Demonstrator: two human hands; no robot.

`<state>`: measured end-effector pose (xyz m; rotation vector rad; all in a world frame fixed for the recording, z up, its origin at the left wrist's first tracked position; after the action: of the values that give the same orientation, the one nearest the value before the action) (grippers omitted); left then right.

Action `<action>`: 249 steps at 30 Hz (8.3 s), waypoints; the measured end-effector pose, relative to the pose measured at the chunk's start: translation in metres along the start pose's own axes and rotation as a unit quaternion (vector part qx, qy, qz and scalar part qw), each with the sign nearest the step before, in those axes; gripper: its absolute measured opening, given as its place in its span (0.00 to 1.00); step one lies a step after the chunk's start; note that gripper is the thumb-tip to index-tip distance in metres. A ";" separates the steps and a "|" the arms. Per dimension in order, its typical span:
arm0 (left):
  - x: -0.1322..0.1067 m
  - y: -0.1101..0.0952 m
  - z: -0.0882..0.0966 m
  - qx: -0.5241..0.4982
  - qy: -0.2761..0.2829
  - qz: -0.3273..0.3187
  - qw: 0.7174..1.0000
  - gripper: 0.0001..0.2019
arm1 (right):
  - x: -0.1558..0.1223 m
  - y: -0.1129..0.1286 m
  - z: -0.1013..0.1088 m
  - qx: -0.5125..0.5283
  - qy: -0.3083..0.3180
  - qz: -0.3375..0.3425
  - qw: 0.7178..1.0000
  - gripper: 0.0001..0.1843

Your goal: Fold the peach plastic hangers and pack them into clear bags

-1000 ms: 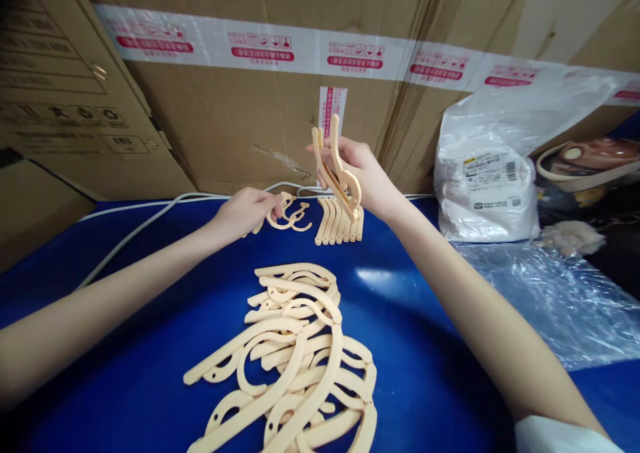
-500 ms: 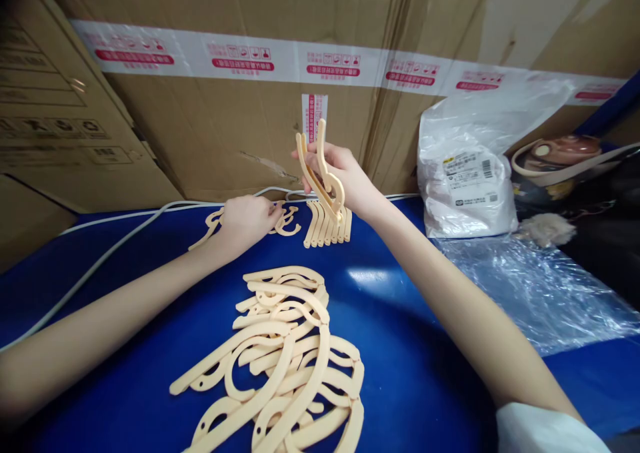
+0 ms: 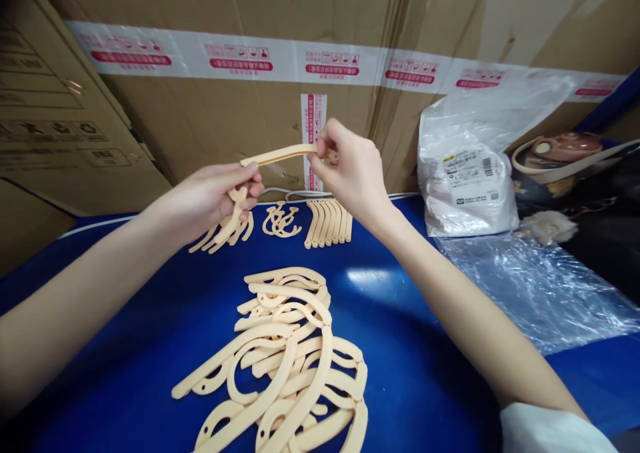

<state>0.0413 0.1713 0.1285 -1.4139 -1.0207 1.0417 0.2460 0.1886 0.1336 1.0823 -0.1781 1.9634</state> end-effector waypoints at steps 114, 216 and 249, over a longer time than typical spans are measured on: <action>-0.043 -0.012 0.005 0.216 0.020 0.056 0.975 0.11 | -0.028 0.046 -0.020 0.017 0.104 0.059 0.993 0.11; -0.026 0.016 0.034 0.403 0.073 0.021 0.912 0.22 | -0.032 -0.004 -0.078 -0.253 0.349 -0.102 0.897 0.18; -0.022 0.012 0.025 0.196 -0.007 -0.051 0.979 0.20 | -0.016 0.064 -0.032 0.404 0.297 -0.123 0.856 0.25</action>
<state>0.0117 0.1557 0.1160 -1.0251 -0.8325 1.1076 0.1827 0.1550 0.1185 0.8473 1.1577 2.0564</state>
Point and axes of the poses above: each hand's wrist, its own x-axis towards the middle knuckle, its own z-axis out of the back of the hand, y = z × x, the point moved 1 cm from there along x, towards the middle knuckle, and after that the axes turned 3 degrees about z, right-handed, at the moved point
